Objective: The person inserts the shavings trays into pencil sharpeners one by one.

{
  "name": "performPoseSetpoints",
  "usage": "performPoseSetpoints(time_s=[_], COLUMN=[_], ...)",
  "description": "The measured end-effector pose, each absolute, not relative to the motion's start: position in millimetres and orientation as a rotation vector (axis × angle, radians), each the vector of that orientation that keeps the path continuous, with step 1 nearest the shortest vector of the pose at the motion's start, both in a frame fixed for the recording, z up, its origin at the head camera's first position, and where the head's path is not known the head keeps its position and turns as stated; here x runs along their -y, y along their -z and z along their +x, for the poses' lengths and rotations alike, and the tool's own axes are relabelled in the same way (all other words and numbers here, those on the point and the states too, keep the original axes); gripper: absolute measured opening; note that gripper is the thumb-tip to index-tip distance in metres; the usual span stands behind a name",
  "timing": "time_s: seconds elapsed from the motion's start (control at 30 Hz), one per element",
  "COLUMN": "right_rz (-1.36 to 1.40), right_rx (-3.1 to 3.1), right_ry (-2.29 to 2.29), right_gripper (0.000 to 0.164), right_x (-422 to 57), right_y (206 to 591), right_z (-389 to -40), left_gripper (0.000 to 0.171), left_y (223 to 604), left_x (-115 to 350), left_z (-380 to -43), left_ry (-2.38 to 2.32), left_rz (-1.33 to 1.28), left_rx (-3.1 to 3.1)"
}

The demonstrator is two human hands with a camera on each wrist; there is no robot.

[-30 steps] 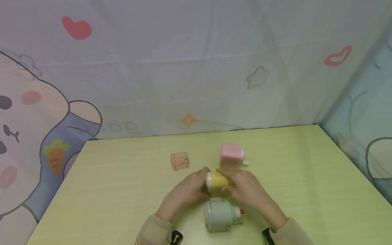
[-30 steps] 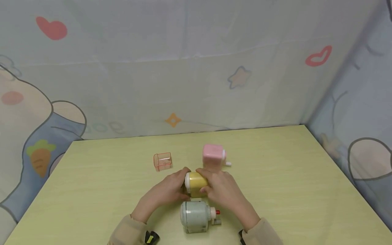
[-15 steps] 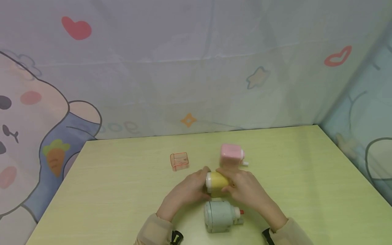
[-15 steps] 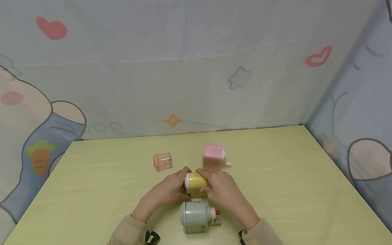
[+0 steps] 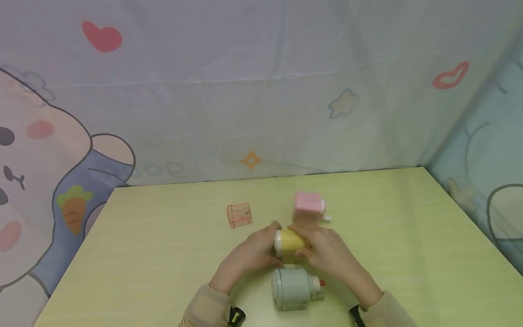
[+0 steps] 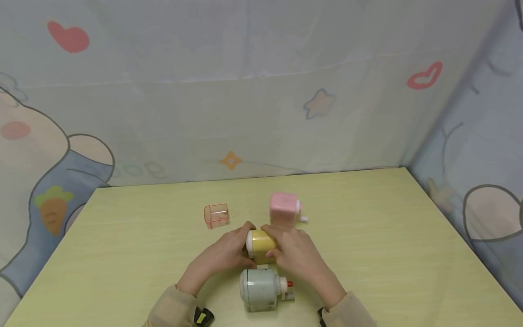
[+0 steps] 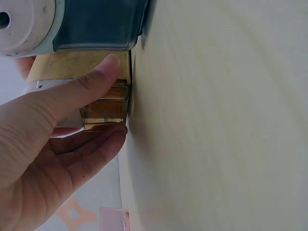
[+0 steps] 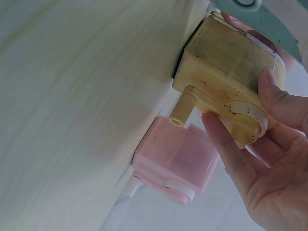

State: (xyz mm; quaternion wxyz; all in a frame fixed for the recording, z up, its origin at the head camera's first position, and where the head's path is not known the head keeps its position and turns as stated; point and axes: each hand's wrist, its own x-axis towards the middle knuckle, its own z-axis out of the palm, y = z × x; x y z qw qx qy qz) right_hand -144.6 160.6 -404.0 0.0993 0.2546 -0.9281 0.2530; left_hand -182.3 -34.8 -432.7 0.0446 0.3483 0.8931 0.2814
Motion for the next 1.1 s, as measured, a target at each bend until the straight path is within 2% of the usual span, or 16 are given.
performPoseSetpoints(time_s=[1.1], right_rz=[0.758], right_rx=[2.742], right_ry=[-0.742], right_gripper=[0.053], right_x=[-160.5], right_y=[403.5], right_z=[-143.9], left_gripper=[0.067], left_y=[436.1], left_x=[31.2], left_z=[-186.8], left_ry=[-0.919], left_rz=[1.045], left_rx=[-2.724])
